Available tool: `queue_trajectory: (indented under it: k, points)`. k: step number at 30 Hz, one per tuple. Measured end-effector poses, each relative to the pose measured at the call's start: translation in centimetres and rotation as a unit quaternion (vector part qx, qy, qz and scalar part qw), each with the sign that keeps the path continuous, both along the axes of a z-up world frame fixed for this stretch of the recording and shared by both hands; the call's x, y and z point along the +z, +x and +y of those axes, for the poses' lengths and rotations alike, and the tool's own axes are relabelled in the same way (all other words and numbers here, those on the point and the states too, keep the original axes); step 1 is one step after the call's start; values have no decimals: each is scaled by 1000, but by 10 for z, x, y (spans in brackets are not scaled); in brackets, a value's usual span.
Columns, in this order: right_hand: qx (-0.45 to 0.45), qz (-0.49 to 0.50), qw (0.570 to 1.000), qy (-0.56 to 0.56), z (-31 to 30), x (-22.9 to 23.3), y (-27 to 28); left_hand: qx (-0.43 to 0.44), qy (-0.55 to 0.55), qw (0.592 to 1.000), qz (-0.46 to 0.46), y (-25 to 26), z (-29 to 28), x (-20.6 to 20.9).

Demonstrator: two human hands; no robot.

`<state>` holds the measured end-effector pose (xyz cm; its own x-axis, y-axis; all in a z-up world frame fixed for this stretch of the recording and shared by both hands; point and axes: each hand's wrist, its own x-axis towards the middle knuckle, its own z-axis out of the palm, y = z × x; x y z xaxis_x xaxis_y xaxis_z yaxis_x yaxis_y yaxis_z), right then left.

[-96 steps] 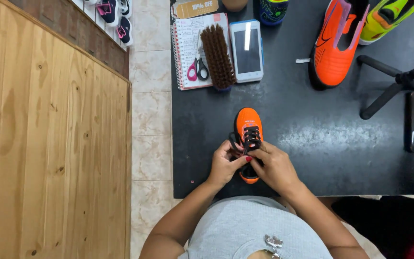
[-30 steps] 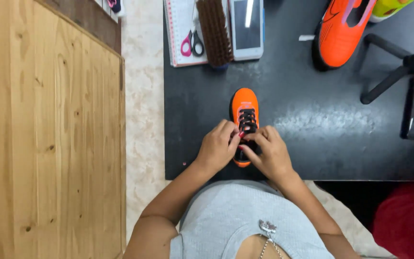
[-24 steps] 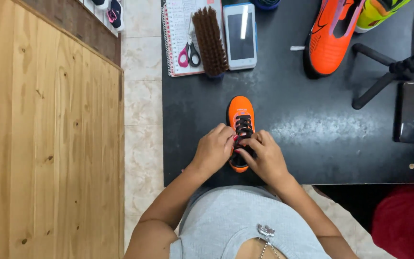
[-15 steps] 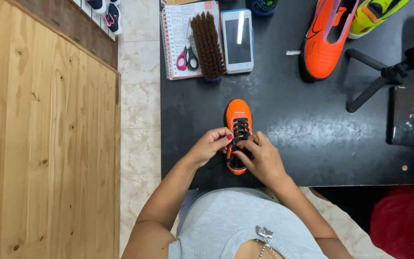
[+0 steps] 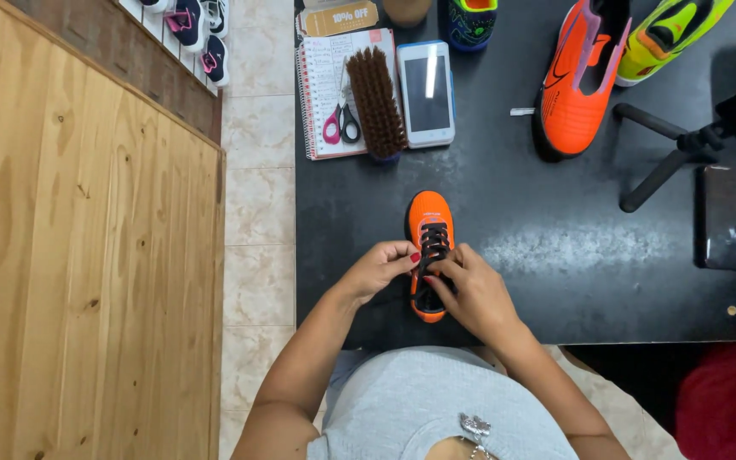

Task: The person threads a black shoelace through the eyelets of an orange athletic shoe placed on a black table. They pull the laces through each eyelet in sequence, tighten them, and tie a knot at the top. The person then tucks the lace ends inside the shoe and places it on the table.

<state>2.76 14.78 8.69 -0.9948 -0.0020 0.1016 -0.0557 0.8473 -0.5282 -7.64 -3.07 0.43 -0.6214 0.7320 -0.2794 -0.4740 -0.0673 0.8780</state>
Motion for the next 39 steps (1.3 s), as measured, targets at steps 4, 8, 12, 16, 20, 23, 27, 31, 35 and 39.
queue_trajectory:
  k: [4, 8, 12, 16, 20, 23, 27, 31, 35, 39]
  points:
    - [8, -32, 999, 17, -2, 12, -2, 0, -28, 998, 63, 3, -1, -4]
    - [11, -64, 998, 26, -2, 21, -7, 9, -46, 995, 90, 8, 2, -3]
    - [21, -92, 993, 65, -4, 23, -11, 31, -62, 994, 79, 8, 5, -11]
    - [24, -109, 991, 77, -2, 34, -13, 40, -65, 993, 85, 7, 4, -18]
    - [3, -92, 993, 67, -4, 18, -8, 42, -56, 996, 54, 7, 3, -13]
    - [-13, -64, 996, 68, -5, 13, -6, 44, -51, 996, 53, 4, 3, -19]
    - [-23, -29, 997, 64, 2, 6, 9, 62, -49, 993, 90, 8, 1, -27]
    - [-17, -37, 999, 16, 6, 15, 19, 81, -70, 985, 138, 17, -3, -15]
    - [10, -58, 996, -62, 14, 25, 26, 95, -105, 951, 276, 25, -11, 37]
    - [58, -55, 972, -221, 29, 37, 27, 23, -187, 931, 314, 34, -20, 59]
